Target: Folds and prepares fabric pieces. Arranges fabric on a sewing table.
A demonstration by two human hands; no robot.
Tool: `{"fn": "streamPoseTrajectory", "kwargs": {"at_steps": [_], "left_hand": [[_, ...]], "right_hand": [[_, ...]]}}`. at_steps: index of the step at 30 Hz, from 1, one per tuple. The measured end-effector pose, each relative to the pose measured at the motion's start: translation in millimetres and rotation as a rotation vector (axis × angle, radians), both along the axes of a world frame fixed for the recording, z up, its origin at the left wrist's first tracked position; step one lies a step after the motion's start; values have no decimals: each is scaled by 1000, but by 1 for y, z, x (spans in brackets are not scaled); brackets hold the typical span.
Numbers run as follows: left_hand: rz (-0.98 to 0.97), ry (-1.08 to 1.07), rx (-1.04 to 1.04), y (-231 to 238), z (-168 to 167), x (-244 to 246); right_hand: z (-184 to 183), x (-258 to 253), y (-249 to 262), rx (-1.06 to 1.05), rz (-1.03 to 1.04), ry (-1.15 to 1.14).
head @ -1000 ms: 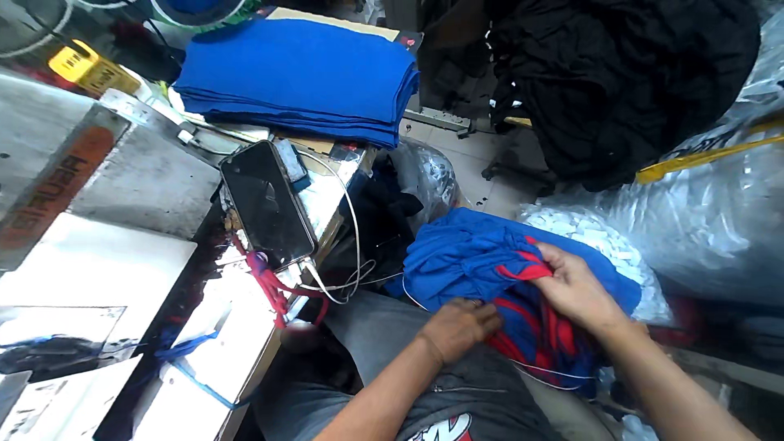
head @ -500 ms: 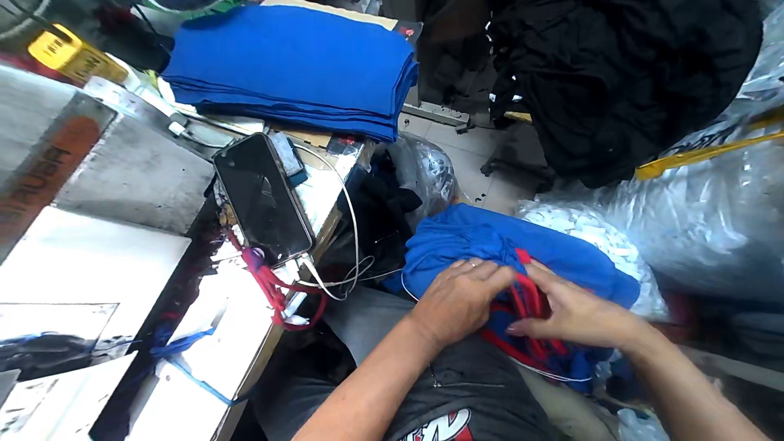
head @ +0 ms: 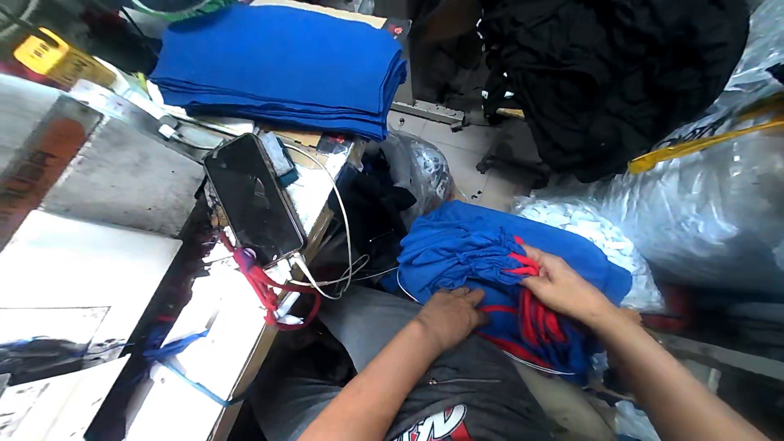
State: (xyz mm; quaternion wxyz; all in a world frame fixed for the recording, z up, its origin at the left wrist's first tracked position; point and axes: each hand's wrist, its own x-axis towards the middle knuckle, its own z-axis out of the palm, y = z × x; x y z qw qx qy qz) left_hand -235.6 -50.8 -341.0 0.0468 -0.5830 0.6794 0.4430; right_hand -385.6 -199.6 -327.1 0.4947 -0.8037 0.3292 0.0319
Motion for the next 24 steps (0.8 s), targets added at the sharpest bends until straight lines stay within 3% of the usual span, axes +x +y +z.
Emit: {"fn": "streamPoseTrajectory", "kwargs": {"at_steps": [4, 8, 11, 16, 19, 22, 24], "left_hand": [[-48, 126, -184, 6, -2, 6], [-142, -12, -48, -1, -11, 0], [-114, -16, -112, -2, -12, -2], [51, 238, -351, 8, -18, 22], [92, 310, -317, 8, -17, 23], [292, 431, -305, 5, -8, 13], [434, 434, -409, -2, 3, 17]], "right_hand": [[-2, -3, -2, 48, -17, 33], [-4, 0, -2, 41, -4, 23], [-5, -3, -2, 40, 13, 15], [-6, -5, -4, 46, 14, 31], [-9, -4, -4, 56, 13, 11], [-11, -6, -7, 97, 22, -1], [-9, -12, -9, 143, 68, -15]]}}
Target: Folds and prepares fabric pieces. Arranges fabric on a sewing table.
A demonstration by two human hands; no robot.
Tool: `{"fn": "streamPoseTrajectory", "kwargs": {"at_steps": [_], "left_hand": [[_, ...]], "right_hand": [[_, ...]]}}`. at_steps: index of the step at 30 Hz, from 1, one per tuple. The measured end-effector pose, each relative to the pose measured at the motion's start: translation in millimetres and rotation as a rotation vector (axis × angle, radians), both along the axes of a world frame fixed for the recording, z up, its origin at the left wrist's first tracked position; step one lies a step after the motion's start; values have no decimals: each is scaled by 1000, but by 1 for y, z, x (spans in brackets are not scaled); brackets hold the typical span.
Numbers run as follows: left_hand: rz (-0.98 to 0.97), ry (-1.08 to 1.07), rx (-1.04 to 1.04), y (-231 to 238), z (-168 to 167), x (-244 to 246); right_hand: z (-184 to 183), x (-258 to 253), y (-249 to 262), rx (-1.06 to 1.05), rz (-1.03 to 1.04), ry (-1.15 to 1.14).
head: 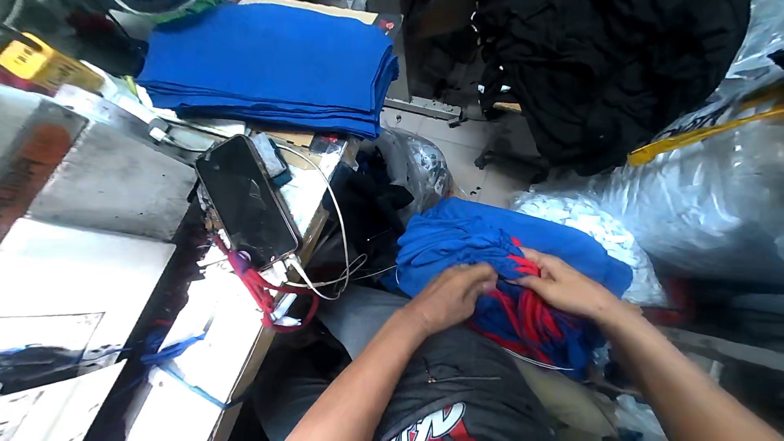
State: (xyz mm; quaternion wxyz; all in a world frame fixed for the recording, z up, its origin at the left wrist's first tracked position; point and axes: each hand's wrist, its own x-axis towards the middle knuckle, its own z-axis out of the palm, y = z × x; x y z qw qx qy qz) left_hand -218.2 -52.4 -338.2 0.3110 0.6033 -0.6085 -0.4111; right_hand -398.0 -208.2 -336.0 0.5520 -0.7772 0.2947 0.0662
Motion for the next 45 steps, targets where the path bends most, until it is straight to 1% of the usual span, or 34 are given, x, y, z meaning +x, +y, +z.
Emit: {"fn": "streamPoseTrajectory", "kwargs": {"at_steps": [3, 4, 5, 7, 8, 9, 10, 11, 12, 13, 14, 15, 16, 18, 20, 22, 24, 26, 30, 32, 35, 37, 38, 40, 41, 42, 43, 45], "left_hand": [[111, -82, -149, -9, 13, 7], [139, -105, -206, -11, 14, 4], [177, -126, -280, -12, 14, -2], [233, -171, -458, -10, 7, -17], [211, -197, -533, -6, 3, -23], [136, -237, -559, 0, -3, -27], [18, -297, -521, 8, -10, -28], [-124, -358, -395, 16, -18, -27], [-256, -414, -176, 22, -23, -25], [-342, -458, 68, 22, -25, -23], [-377, -495, 242, 17, -24, -21], [-400, -538, 343, 11, -19, -20], [-423, -574, 397, 7, -13, -19], [-455, -579, 428, 3, -3, -15], [-429, -452, 359, 6, 5, -4], [-326, -260, 152, 14, 9, 7], [-252, -105, 8, 14, 12, 14], [-246, -19, -12, 9, 16, 14], [-201, 68, 80, -1, 25, 8], [-136, 29, 85, -5, 28, 11], [-2, -51, 6, -14, 32, 13], [99, -52, -69, -19, 32, 8], [152, -40, -112, -21, 32, 4], [246, -31, -260, -23, 26, -3], [266, -67, -347, -23, 22, -5], [269, -148, -411, -21, 18, -6], [267, -266, -433, -19, 15, -6], [239, -492, -416, -17, 11, -6]], "right_hand": [[10, -6, -1, 27, 100, 74], [13, -4, 3, -3, 102, 91], [12, -1, 9, -68, 67, 74], [-1, 5, 23, -263, -50, -58], [-5, 7, 26, -315, -98, -93], [-6, 9, 26, -325, -130, -88], [-5, 11, 24, -296, -156, -65], [-4, 13, 20, -267, -170, -50], [-2, 15, 17, -237, -169, -42], [0, 16, 14, -207, -158, -28], [1, 16, 11, -191, -142, -12], [2, 16, 9, -180, -132, 3], [2, 15, 9, -165, -130, 16], [2, 14, 9, -131, -126, 33], [3, 13, 8, -95, -118, 37], [3, 9, 6, -57, -112, 47], [3, 10, 6, -28, -117, 47], [3, 11, 4, -16, -111, 36], [1, 7, 1, 16, -104, 28], [1, 3, -1, 57, -78, 13], [8, -3, -5, 128, 53, 12], [16, -1, -1, 64, 110, 82], [17, 2, 5, -6, 77, 96], [11, 9, 16, -163, -74, 15], [9, 12, 17, -219, -130, -29], [6, 14, 16, -243, -150, -55], [5, 14, 13, -234, -146, -69], [9, 14, 5, -218, -79, -78]]}}
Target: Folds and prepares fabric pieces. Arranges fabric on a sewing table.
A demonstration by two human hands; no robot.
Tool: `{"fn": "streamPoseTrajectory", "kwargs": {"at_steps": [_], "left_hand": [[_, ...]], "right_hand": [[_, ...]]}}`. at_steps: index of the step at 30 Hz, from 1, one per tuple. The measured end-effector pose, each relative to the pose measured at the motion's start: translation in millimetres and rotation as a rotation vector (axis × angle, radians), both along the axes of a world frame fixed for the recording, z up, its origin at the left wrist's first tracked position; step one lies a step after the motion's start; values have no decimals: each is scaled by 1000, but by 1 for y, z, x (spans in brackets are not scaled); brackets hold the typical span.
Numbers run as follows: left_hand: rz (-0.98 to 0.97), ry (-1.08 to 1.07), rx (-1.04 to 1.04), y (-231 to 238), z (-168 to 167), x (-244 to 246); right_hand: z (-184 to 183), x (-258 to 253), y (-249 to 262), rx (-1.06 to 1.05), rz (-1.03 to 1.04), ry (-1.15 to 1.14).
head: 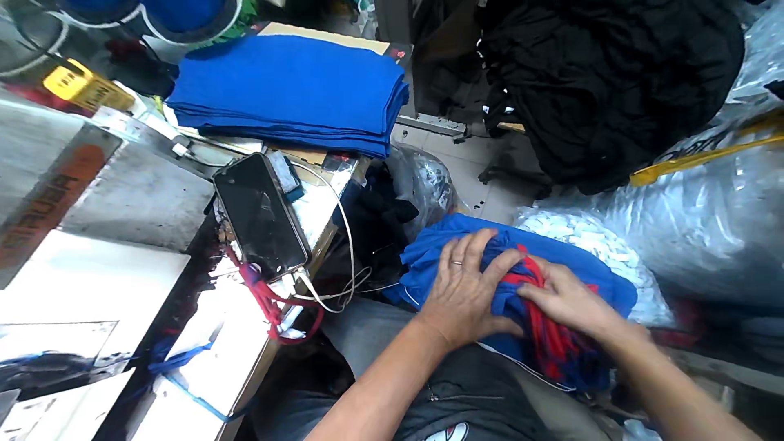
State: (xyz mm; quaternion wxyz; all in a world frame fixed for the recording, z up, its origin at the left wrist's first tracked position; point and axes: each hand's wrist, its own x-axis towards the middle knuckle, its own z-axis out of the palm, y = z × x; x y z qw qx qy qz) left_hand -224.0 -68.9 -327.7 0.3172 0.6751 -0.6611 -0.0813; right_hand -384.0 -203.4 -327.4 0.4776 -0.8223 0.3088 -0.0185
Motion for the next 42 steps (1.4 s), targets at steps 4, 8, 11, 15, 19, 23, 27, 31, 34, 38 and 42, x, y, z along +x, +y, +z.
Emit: {"fn": "streamPoseTrajectory", "kwargs": {"at_steps": [4, 8, 11, 15, 19, 23, 27, 31, 34, 38, 42], "left_hand": [[-5, -102, 188, -11, 3, 11], [-70, -37, 396, -20, 31, 30], [-91, -36, 456, -19, 39, 37], [-124, -30, 370, 3, 9, 32], [-156, -53, 293, 31, -29, 24], [-171, -20, 221, 33, -26, 26], [-158, -36, 155, 33, -24, 31], [-65, 3, 384, 42, -45, 17], [97, 7, 332, 52, -54, 9], [103, -37, 185, 48, -52, 22], [-31, -17, 95, 23, -20, 38]], "right_hand": [[17, 2, -12, -83, 223, -46], [12, -1, 9, -322, 45, -109], [-15, -9, 45, -716, -96, -81], [-52, -52, 66, -947, -236, 9], [-58, -83, 80, -883, -285, 135], [-41, -86, 61, -788, -184, -88], [-20, -86, 52, -752, -46, -156], [-63, -105, 85, -824, -91, -63], [-72, -113, 94, -892, -246, 5], [-73, -122, 94, -807, -270, 112], [-52, -121, 57, -551, -353, 52]]}}
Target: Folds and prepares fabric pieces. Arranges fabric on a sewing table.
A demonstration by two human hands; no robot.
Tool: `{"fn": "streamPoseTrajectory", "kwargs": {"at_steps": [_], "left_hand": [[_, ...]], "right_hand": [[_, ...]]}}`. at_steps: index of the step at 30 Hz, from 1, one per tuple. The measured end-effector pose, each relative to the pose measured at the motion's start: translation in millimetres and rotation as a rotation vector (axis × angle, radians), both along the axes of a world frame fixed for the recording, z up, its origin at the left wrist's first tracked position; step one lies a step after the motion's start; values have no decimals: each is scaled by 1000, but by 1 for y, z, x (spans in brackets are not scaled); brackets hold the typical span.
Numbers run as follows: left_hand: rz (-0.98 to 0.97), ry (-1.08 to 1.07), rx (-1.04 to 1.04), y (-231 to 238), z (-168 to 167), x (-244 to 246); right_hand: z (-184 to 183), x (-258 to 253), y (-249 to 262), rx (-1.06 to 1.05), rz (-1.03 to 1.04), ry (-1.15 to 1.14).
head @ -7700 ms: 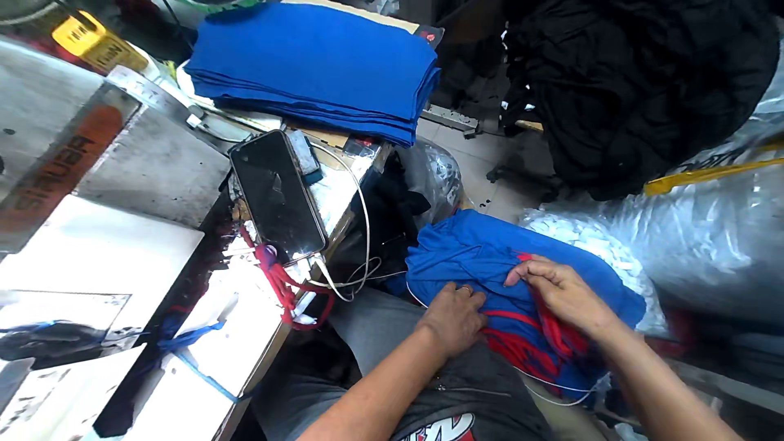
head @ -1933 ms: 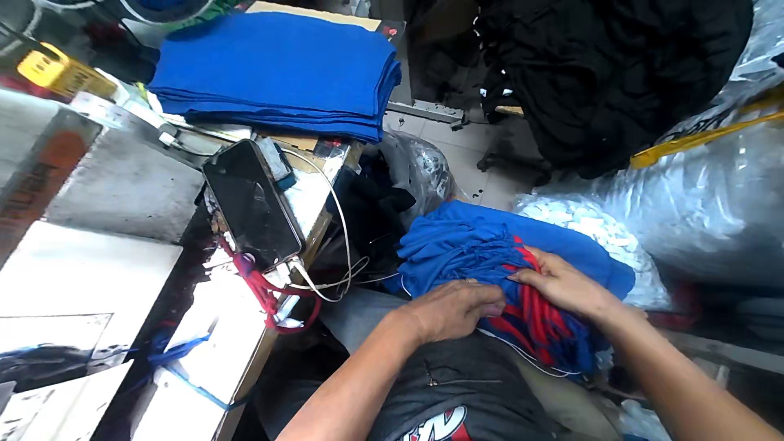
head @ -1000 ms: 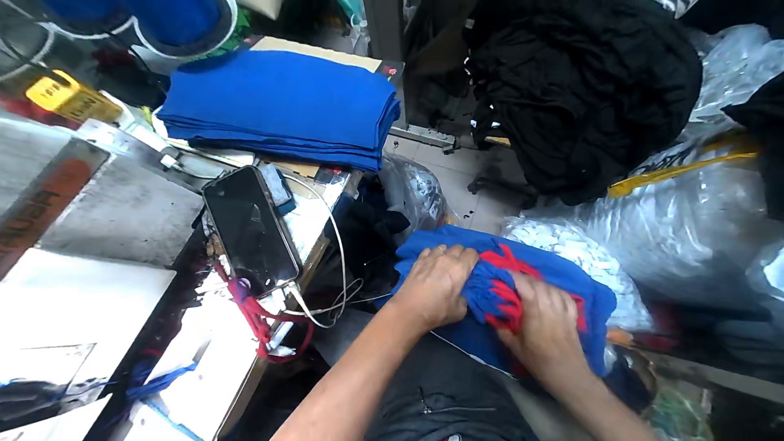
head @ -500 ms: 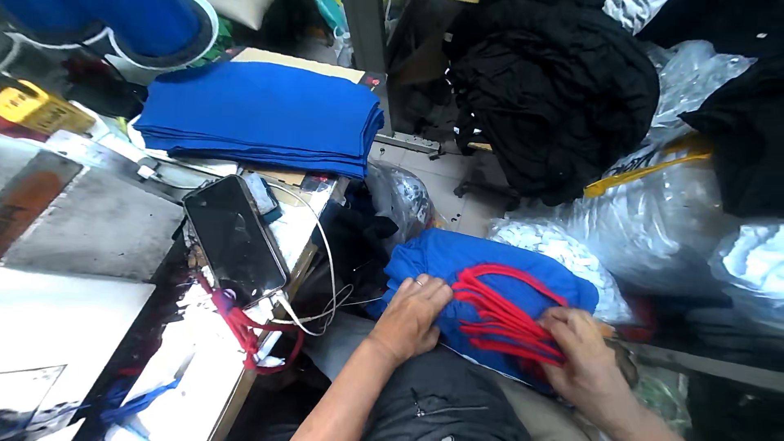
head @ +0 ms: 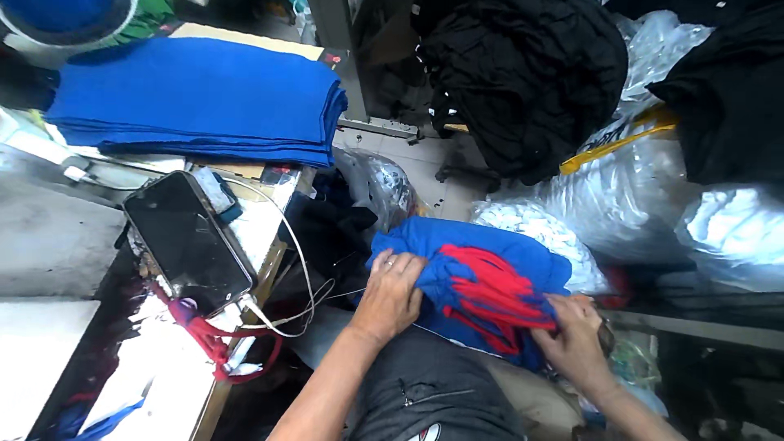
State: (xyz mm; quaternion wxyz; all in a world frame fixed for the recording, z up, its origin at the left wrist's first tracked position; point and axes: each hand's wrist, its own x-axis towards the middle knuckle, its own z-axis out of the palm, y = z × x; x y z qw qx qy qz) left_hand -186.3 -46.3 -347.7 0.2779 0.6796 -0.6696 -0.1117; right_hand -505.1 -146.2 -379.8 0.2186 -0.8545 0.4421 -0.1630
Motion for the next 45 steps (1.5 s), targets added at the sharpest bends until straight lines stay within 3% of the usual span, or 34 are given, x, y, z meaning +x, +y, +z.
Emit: {"fn": "streamPoseTrajectory", "kwargs": {"at_steps": [3, 5, 9, 12, 19, 24, 26, 28, 31, 35, 38, 41, 45], "left_hand": [[-17, 80, 108, -19, 10, 4], [12, 148, 250, -27, 14, 3], [54, 205, 450, -36, 16, 3], [38, 186, 452, -39, 16, 2], [-65, 110, 400, -38, 27, 19], [-62, 45, 586, -12, 7, 21], [-84, 67, 542, -12, 3, 23], [-138, 58, 420, -26, 7, 31], [-193, 33, 322, -73, 44, 47], [-245, -37, -23, -114, 95, 59], [-283, -105, -142, -91, 122, 61], [-346, -155, -72, -38, 92, 50], [-345, -90, 250, 25, -17, 25]], "right_hand": [[17, 3, -32, 331, -98, -36], [20, 6, -38, 426, -122, -79], [5, 17, 1, 155, 9, 44], [-10, 28, 35, -57, -7, 143], [-11, 24, 24, -145, -14, 57], [-26, 8, 28, -231, 64, 119], [-27, 6, 21, -170, 98, 99], [-7, 7, -8, -58, 95, 77], [49, 20, -71, 119, -22, -26], [115, 28, -129, -65, 46, -138], [136, 19, -113, -176, 170, -117], [96, 2, -64, -197, 306, -31], [-8, -11, 3, -96, 425, 150]]}}
